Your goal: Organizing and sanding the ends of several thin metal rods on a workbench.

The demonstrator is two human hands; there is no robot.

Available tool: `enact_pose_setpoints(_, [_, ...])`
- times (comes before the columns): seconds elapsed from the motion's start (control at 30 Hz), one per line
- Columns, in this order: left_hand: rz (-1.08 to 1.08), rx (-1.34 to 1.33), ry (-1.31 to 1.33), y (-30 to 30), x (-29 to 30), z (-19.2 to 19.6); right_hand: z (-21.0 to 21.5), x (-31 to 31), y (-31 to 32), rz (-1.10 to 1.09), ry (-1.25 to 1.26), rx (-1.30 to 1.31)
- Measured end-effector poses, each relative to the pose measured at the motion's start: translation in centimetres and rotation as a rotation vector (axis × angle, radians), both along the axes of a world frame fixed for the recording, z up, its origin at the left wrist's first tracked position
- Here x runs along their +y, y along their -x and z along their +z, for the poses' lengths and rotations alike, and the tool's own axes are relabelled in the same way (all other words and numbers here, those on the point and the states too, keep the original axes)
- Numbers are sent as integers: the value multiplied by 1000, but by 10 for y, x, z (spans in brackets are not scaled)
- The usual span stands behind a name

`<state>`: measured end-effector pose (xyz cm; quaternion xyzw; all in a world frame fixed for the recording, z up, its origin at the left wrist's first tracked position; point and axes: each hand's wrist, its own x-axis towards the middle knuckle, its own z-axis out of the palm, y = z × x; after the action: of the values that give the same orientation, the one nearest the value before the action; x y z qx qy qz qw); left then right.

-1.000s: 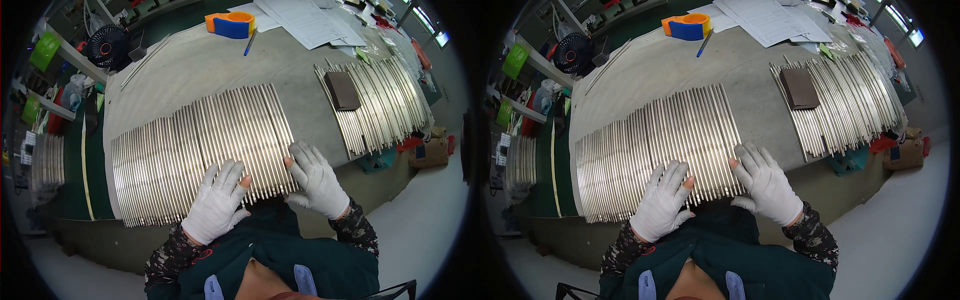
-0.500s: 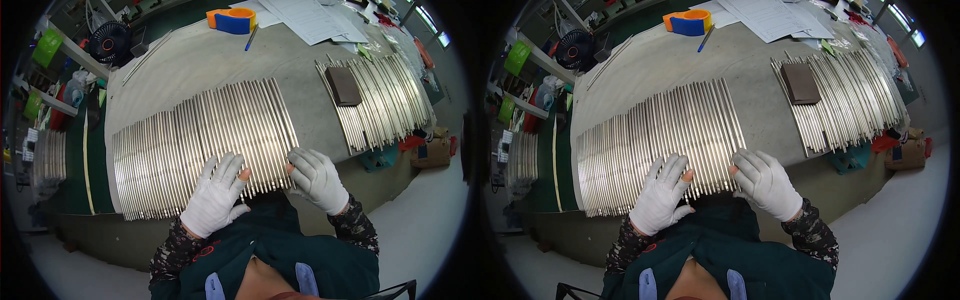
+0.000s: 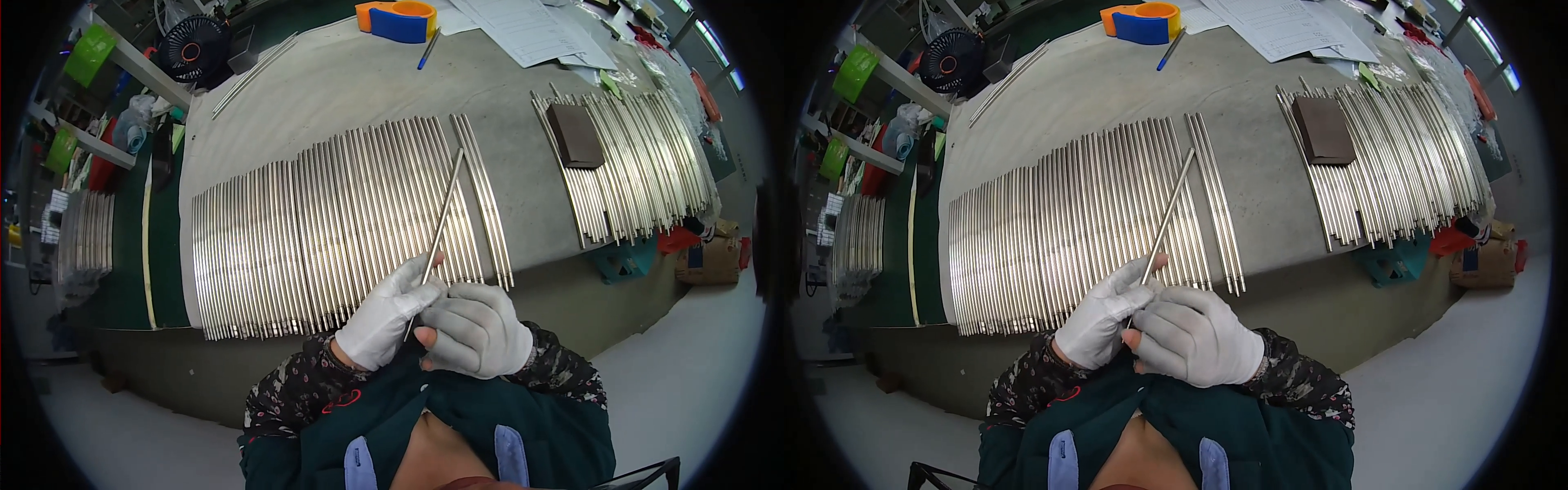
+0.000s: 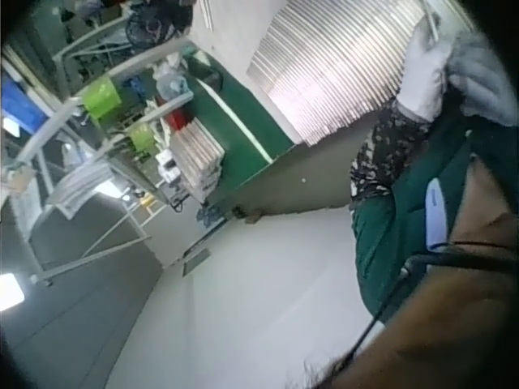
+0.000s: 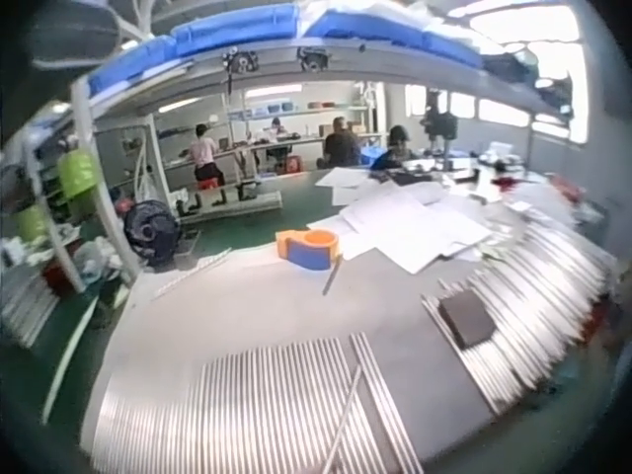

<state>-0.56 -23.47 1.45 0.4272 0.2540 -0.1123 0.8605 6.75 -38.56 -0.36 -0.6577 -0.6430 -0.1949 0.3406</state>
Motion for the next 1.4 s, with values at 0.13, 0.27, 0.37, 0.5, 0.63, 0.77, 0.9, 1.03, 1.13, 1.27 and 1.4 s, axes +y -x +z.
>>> enact_pose_setpoints(0.13, [47, -65, 58, 13, 15, 1, -19, -11, -7, -136, -66, 49])
enact_pose_setpoints(0.27, [29, -39, 19, 19, 19, 2, -13, -2, -13, -246, 299, 14])
enact_pose_setpoints(0.37, [36, -20, 51, 21, 22, -6, -27, 0, -11, -280, 303, -64])
enact_pose_setpoints(0.5, [31, 4, 93, 22, 22, -8, -27, -3, -11, -247, 274, -84])
enact_pose_setpoints(0.63, [30, 0, 79, 19, 20, -6, -33, -7, -15, -182, 201, -115])
enact_pose_setpoints(0.77, [30, 3, 81, 18, 19, -8, -33, -9, -11, -182, 18, -124])
enact_pose_setpoints(0.9, [45, 33, -26, 12, 13, -2, -13, -4, -4, -151, -55, -100])
enact_pose_setpoints(1.03, [-29, 43, 25, 10, 13, 3, -4, 9, 6, 9, -97, -163])
enact_pose_setpoints(1.13, [14, -50, -13, 11, 9, -6, -14, 8, 11, 192, -37, -15])
enact_pose_setpoints(1.27, [123, -59, 58, 20, 18, 2, -11, 1, -1, 4, -25, 80])
enact_pose_setpoints(1.4, [224, -164, -41, 32, 22, -3, -8, 9, 1, -120, 336, 152])
